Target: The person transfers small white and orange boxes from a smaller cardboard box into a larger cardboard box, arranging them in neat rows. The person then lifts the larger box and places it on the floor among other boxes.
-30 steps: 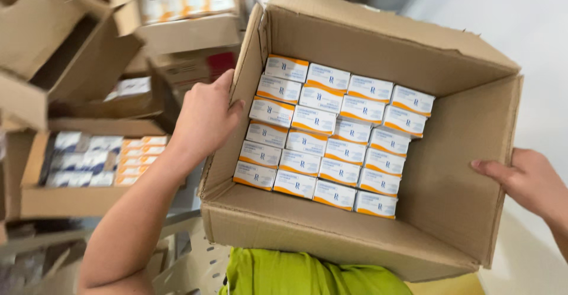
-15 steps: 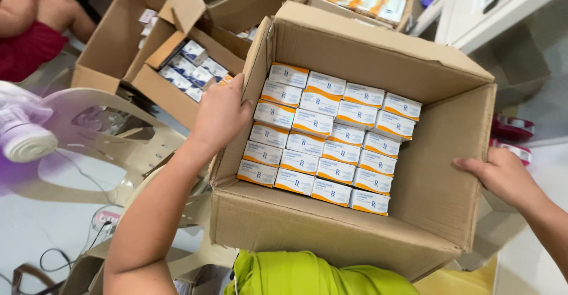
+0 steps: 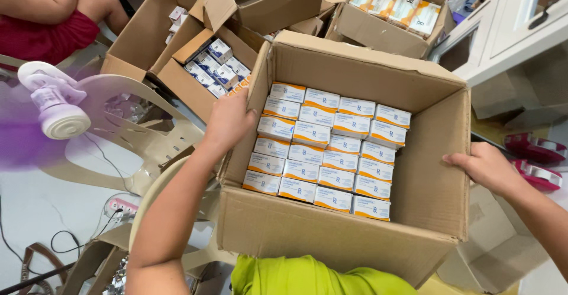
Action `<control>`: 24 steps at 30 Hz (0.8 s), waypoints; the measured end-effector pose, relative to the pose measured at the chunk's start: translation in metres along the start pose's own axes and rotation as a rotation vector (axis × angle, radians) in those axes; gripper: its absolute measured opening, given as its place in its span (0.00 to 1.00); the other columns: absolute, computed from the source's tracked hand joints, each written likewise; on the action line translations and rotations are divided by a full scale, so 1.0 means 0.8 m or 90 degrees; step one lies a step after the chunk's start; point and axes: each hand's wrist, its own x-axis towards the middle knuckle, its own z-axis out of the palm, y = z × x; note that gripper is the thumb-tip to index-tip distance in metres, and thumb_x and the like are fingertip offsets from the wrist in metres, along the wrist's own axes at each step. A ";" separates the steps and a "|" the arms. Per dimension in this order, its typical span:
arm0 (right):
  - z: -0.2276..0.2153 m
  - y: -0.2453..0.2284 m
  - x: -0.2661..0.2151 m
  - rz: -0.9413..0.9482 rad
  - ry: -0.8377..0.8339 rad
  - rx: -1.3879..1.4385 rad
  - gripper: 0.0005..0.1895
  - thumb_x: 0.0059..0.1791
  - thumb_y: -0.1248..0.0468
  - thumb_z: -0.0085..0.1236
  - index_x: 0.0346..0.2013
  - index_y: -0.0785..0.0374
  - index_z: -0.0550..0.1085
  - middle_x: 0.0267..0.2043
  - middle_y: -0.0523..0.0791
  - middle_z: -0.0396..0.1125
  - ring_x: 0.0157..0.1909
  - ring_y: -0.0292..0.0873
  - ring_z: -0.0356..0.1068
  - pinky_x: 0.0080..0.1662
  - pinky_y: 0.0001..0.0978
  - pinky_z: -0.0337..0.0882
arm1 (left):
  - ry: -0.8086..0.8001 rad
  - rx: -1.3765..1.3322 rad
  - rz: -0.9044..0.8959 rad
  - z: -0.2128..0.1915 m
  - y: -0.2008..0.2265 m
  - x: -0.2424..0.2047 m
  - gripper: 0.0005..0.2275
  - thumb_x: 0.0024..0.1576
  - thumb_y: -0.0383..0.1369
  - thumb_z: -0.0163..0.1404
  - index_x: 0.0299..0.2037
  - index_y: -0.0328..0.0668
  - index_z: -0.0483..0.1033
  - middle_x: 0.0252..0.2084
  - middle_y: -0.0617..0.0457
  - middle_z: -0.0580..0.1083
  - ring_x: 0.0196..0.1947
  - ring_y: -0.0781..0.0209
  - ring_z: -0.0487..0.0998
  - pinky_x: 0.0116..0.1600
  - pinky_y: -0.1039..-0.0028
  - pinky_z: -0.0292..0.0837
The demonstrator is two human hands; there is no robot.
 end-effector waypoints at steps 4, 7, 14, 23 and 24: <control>-0.004 0.008 0.037 0.019 0.032 -0.072 0.24 0.45 0.51 0.61 0.37 0.73 0.82 0.30 0.54 0.75 0.29 0.48 0.72 0.34 0.41 0.70 | -0.003 0.012 0.006 0.035 -0.018 0.039 0.13 0.49 0.29 0.54 0.42 0.30 0.74 0.30 0.30 0.76 0.35 0.31 0.79 0.47 0.46 0.74; -0.005 0.019 0.080 0.022 0.037 -0.079 0.24 0.45 0.50 0.62 0.35 0.73 0.81 0.27 0.55 0.75 0.27 0.49 0.71 0.33 0.42 0.69 | -0.001 0.026 0.015 0.067 -0.032 0.082 0.11 0.49 0.30 0.54 0.38 0.30 0.74 0.30 0.31 0.76 0.36 0.31 0.79 0.47 0.46 0.74; 0.016 0.049 0.182 0.067 0.031 -0.030 0.25 0.45 0.50 0.63 0.32 0.75 0.80 0.24 0.55 0.70 0.25 0.49 0.67 0.31 0.44 0.67 | -0.036 -0.050 0.024 0.148 -0.066 0.208 0.10 0.50 0.27 0.54 0.39 0.30 0.74 0.32 0.29 0.77 0.37 0.28 0.79 0.47 0.46 0.74; 0.077 0.052 0.275 0.048 0.095 -0.034 0.22 0.45 0.51 0.61 0.35 0.71 0.79 0.24 0.50 0.72 0.28 0.48 0.71 0.36 0.41 0.69 | -0.104 -0.065 -0.027 0.225 -0.109 0.324 0.12 0.51 0.26 0.53 0.45 0.34 0.73 0.33 0.29 0.77 0.36 0.28 0.79 0.45 0.46 0.75; 0.081 0.050 0.285 0.020 0.112 -0.028 0.22 0.44 0.51 0.61 0.36 0.71 0.79 0.25 0.47 0.72 0.29 0.46 0.72 0.37 0.39 0.69 | -0.100 -0.064 -0.035 0.233 -0.112 0.331 0.11 0.51 0.25 0.52 0.45 0.34 0.74 0.34 0.29 0.77 0.37 0.28 0.79 0.45 0.46 0.75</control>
